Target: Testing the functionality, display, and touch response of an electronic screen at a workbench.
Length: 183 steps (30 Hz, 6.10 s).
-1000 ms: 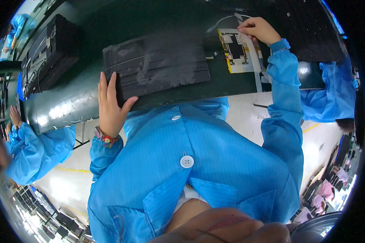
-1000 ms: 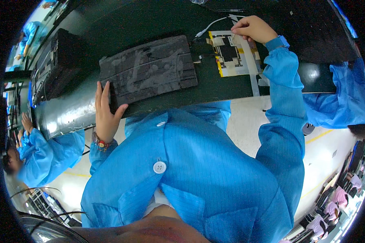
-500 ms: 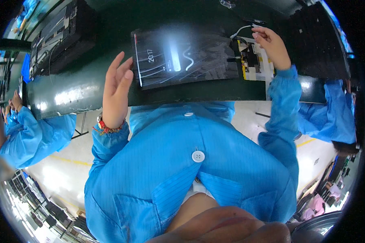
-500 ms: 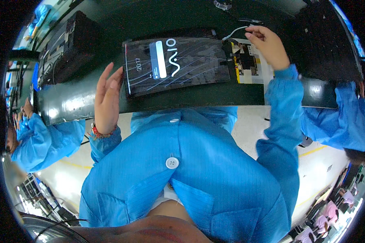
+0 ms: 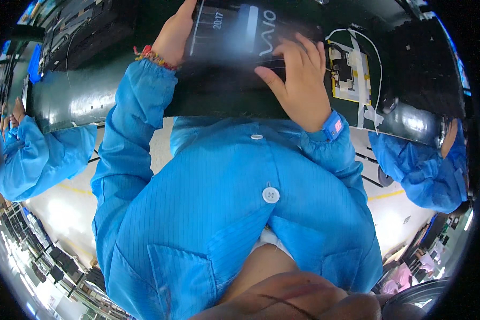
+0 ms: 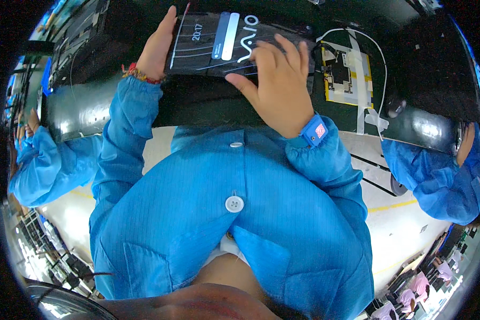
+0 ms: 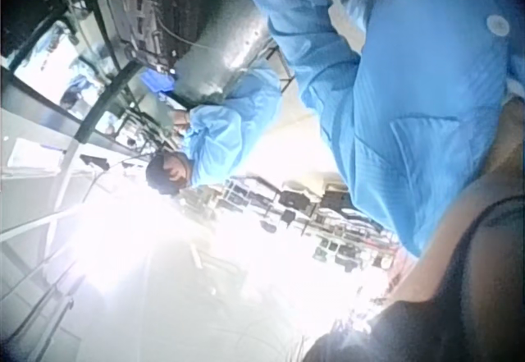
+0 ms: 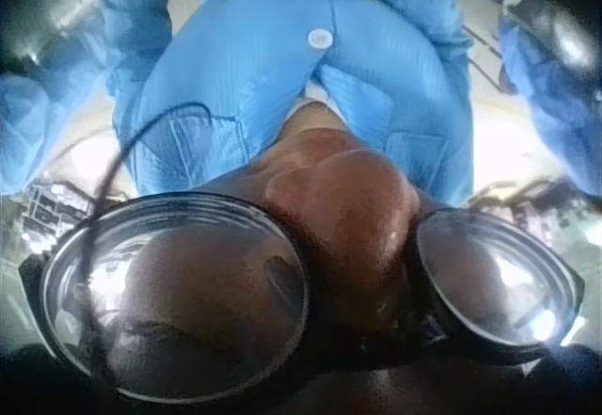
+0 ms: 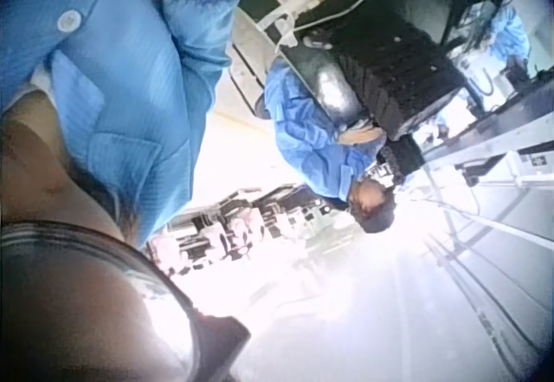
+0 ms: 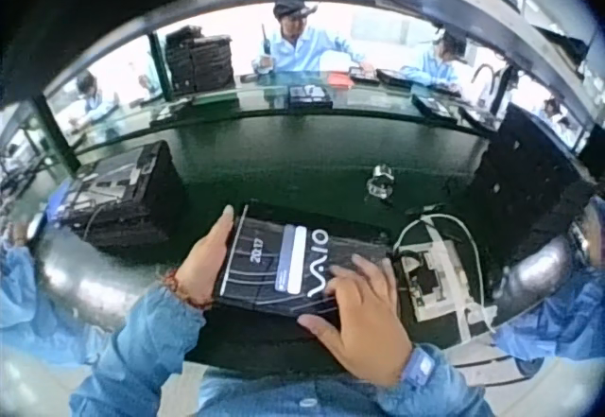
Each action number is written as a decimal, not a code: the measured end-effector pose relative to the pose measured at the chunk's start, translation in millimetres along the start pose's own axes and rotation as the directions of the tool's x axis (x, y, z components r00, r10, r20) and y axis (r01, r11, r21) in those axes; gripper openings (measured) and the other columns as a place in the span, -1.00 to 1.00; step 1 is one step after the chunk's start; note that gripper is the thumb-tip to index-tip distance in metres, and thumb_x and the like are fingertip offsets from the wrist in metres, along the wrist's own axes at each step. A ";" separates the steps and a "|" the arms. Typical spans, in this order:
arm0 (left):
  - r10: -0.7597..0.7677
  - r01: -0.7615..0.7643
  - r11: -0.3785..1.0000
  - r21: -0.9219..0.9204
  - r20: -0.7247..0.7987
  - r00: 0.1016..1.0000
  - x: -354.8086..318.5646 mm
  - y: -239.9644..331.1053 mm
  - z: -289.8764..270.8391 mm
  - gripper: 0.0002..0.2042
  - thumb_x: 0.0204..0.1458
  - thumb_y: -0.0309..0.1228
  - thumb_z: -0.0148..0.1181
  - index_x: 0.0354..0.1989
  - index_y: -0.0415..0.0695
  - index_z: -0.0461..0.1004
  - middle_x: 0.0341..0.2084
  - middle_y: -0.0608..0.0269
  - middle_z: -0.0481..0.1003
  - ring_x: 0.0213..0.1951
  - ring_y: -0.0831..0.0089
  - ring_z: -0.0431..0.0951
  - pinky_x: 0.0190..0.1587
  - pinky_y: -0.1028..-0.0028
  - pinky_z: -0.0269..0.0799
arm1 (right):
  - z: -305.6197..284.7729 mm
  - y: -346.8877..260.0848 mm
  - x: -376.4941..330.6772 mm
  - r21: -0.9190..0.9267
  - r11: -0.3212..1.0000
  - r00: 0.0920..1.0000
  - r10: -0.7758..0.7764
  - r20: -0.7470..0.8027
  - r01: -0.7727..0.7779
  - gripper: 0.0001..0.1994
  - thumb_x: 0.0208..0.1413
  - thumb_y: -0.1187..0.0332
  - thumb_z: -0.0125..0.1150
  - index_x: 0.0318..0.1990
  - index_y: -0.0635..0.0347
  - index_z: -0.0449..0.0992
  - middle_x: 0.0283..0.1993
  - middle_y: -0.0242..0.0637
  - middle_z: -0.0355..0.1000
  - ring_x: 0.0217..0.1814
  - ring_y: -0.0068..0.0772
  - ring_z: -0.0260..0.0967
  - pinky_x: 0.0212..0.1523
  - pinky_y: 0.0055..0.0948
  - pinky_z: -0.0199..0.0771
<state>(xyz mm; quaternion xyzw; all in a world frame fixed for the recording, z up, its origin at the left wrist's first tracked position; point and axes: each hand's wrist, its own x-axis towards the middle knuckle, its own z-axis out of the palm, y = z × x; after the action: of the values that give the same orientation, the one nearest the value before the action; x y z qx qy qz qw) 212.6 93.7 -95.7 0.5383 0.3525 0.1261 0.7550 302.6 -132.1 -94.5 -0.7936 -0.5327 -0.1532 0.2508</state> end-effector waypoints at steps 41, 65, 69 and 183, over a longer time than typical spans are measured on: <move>0.134 -0.081 0.936 -0.344 0.132 0.982 17.4 -40.6 -15.4 -0.43 0.06 0.17 -0.14 -0.27 -0.16 0.50 -0.47 0.34 0.48 -0.43 0.59 0.45 -0.32 0.59 0.36 | -6.2 -11.3 113.8 0.316 0.892 0.940 -0.342 0.001 0.324 -0.75 0.13 0.26 -0.04 -0.30 0.31 0.39 -0.32 0.00 0.39 -0.14 0.00 0.32 -0.09 -0.19 0.27; 0.154 -0.092 0.917 -0.389 0.131 0.979 5.8 -30.0 -0.4 -0.44 0.08 0.13 -0.13 -0.18 -0.18 0.48 -0.33 0.27 0.49 -0.33 0.55 0.46 -0.24 0.57 0.36 | 35.5 -9.1 170.3 0.599 0.799 0.966 -0.108 0.234 -0.056 -0.74 0.07 0.31 0.04 -0.20 0.34 0.42 -0.31 -0.03 0.43 -0.20 -0.12 0.40 -0.19 -0.30 0.38; 0.161 -0.093 0.904 -0.417 0.131 0.978 10.3 -33.9 -4.7 -0.44 0.10 0.11 -0.14 -0.12 -0.19 0.45 -0.22 0.22 0.48 -0.22 0.49 0.45 -0.12 0.55 0.34 | 16.8 -18.3 168.1 0.506 0.859 0.949 -0.220 0.224 0.080 -0.70 0.05 0.29 0.07 -0.13 0.33 0.41 -0.25 -0.07 0.45 -0.13 -0.28 0.42 -0.16 -0.45 0.40; 0.146 -0.136 0.963 -0.233 0.027 0.989 8.7 -27.2 -4.0 -0.39 0.09 0.13 -0.17 0.09 -0.15 0.29 -0.01 0.09 0.39 -0.03 0.23 0.39 0.01 0.30 0.26 | -80.1 182.2 -0.2 0.979 0.042 0.890 0.425 0.164 -0.200 -0.87 -0.08 0.59 0.05 -0.54 0.14 0.30 0.07 -0.14 0.24 0.11 -0.24 0.16 0.13 -0.28 0.15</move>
<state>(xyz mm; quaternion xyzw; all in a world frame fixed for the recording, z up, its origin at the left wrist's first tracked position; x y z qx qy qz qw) 211.0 91.1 -124.3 0.4733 0.2798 0.2077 0.8090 472.5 -233.1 -71.1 -0.5072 -0.2880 0.2271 0.7799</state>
